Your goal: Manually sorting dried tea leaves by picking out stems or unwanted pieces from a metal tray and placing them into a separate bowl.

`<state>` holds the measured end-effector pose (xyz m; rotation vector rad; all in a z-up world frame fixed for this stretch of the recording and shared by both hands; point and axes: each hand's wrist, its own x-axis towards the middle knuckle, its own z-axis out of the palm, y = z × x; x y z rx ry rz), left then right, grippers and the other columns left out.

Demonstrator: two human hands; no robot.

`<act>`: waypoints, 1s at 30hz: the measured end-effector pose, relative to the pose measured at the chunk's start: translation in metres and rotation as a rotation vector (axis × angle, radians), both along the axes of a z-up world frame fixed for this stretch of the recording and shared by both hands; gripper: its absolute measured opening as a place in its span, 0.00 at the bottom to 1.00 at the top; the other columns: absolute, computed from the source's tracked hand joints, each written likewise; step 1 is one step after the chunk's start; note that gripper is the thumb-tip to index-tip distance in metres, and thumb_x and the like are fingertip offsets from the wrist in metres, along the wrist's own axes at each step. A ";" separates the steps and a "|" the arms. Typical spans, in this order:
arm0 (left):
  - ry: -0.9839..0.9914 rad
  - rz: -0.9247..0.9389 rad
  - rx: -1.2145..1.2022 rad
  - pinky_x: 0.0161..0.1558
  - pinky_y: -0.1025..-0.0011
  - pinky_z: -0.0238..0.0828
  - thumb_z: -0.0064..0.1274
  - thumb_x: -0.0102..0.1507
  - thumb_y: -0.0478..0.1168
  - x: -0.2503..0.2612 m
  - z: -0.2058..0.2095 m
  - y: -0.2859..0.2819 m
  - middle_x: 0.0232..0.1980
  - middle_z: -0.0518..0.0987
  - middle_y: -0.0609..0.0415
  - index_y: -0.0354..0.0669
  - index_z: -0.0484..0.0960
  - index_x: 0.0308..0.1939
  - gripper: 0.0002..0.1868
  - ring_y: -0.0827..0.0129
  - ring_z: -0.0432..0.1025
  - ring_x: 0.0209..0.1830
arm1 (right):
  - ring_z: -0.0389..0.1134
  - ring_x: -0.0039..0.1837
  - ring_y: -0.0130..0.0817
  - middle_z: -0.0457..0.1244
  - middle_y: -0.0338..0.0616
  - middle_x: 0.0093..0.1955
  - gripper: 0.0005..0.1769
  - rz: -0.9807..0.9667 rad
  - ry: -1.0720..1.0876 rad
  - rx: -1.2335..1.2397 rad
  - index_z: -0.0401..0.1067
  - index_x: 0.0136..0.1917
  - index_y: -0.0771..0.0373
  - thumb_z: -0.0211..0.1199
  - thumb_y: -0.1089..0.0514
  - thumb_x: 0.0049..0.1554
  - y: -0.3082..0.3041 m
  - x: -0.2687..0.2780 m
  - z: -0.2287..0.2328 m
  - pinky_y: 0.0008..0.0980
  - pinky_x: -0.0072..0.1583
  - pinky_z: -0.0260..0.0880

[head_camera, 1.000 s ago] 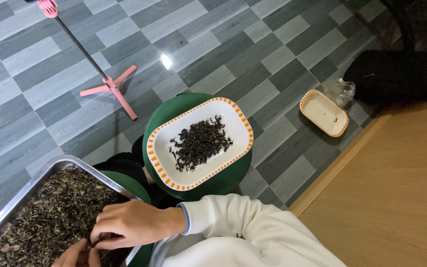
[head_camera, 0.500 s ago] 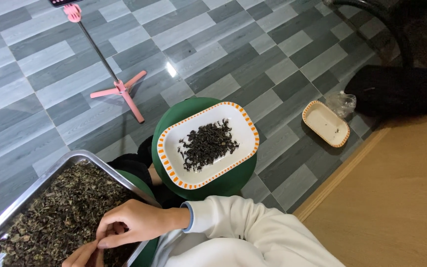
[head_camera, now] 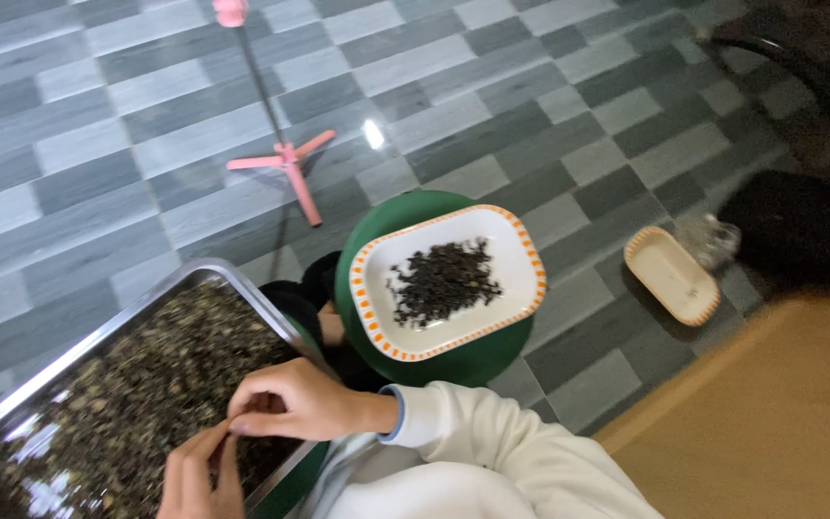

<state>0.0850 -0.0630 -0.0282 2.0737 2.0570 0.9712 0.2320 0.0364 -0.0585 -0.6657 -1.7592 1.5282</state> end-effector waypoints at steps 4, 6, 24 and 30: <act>0.032 0.056 0.016 0.47 0.73 0.78 0.62 0.66 0.30 0.000 -0.011 0.001 0.51 0.83 0.47 0.33 0.84 0.52 0.11 0.65 0.79 0.49 | 0.67 0.45 0.29 0.67 0.41 0.47 0.07 -0.004 -0.021 0.059 0.74 0.52 0.61 0.64 0.56 0.64 0.001 0.002 0.005 0.28 0.49 0.68; 0.024 0.082 -0.036 0.43 0.73 0.80 0.61 0.66 0.32 0.001 -0.012 -0.001 0.50 0.83 0.47 0.34 0.83 0.50 0.09 0.65 0.80 0.45 | 0.62 0.40 0.31 0.63 0.40 0.43 0.04 -0.012 -0.046 0.170 0.71 0.50 0.62 0.62 0.60 0.65 -0.001 0.002 0.007 0.30 0.46 0.64; -0.073 0.109 -0.107 0.45 0.66 0.73 0.59 0.72 0.31 -0.009 -0.043 -0.002 0.50 0.81 0.37 0.27 0.84 0.53 0.09 0.57 0.75 0.44 | 0.66 0.44 0.40 0.63 0.44 0.45 0.05 -0.165 -0.092 0.527 0.66 0.48 0.64 0.61 0.65 0.66 -0.002 0.008 0.000 0.37 0.49 0.68; -0.038 0.102 -0.128 0.39 0.70 0.72 0.66 0.67 0.31 -0.015 -0.047 -0.004 0.44 0.80 0.41 0.30 0.85 0.49 0.09 0.62 0.73 0.35 | 0.66 0.50 0.43 0.61 0.43 0.48 0.04 -0.155 -0.291 0.662 0.69 0.52 0.63 0.63 0.64 0.65 0.000 0.015 -0.012 0.39 0.53 0.71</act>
